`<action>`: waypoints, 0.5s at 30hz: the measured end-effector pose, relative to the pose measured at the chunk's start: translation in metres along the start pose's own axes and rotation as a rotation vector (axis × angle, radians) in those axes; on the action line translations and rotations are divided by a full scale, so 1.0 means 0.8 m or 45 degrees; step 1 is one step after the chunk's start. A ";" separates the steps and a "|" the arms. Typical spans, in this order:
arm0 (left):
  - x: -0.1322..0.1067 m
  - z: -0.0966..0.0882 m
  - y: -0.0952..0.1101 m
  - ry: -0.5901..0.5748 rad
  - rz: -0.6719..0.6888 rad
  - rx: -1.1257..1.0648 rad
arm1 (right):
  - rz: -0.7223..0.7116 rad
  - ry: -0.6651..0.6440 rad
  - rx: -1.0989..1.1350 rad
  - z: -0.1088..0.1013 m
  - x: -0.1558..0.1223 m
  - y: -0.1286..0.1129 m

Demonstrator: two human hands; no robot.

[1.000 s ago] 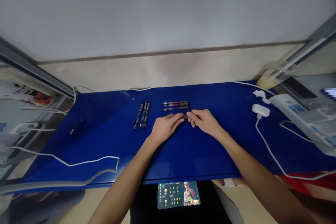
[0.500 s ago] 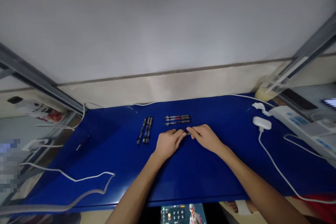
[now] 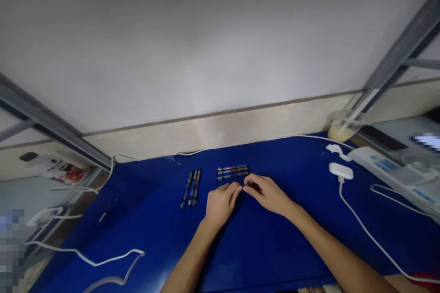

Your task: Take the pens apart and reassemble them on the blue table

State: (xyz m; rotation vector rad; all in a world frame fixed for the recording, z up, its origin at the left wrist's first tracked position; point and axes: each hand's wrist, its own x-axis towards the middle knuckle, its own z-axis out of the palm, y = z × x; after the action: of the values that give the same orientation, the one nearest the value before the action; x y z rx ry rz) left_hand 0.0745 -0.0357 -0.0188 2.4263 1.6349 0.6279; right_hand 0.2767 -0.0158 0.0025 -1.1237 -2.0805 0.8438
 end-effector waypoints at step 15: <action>0.000 0.003 0.000 0.008 0.045 -0.087 | -0.073 0.019 -0.012 0.000 0.000 -0.002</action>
State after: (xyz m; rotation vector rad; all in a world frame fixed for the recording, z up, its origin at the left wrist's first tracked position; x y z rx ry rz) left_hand 0.0755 -0.0357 -0.0213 2.4118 1.5496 0.6858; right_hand 0.2762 -0.0164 0.0038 -1.0672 -2.0960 0.7967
